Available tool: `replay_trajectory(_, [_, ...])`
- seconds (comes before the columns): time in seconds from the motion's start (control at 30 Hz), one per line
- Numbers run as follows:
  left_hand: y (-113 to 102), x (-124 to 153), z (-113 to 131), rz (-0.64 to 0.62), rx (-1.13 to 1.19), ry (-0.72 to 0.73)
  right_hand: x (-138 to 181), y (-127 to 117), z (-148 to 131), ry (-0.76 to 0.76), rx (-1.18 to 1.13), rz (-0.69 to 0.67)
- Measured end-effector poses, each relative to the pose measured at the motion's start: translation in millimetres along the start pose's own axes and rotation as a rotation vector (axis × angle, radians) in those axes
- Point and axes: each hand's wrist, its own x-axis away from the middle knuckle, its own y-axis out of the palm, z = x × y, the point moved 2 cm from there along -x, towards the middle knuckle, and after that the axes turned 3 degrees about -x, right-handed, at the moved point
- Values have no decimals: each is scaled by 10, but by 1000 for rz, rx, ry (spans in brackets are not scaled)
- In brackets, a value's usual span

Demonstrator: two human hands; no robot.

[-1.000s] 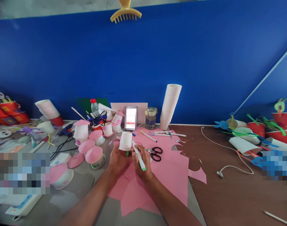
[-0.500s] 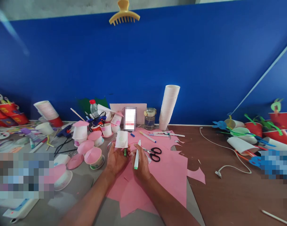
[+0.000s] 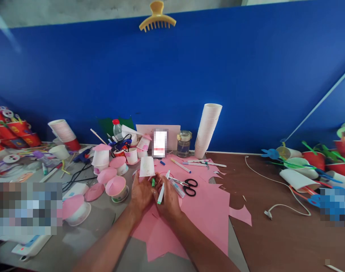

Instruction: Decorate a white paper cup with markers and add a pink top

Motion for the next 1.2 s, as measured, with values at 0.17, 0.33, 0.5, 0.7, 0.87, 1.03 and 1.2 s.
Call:
replay_trajectory(0.17, [78,68,-51,-46,7,-52,59,35,62,-33,113,11])
replay_trajectory(0.33, [92,82,-82,-37,30,-59,65,36,65,15,137,10])
replay_trajectory(0.5, [46,47,-53,-87,1,-32,39,0,86,60,110,22])
replay_trajectory(0.7, [29,52,30,-104,14,-6,29,-67,257,186,194,118])
replay_trajectory(0.87, [115,106,3,-157,-29,-49,9,-85,252,204,161,117])
replay_trajectory(1.03, [147,118,-26,-195,-72,-85,-22,-108,208,189,163,104])
replay_trajectory(1.2, [161,118,-30,-188,-95,-74,-19,-106,213,170,156,100])
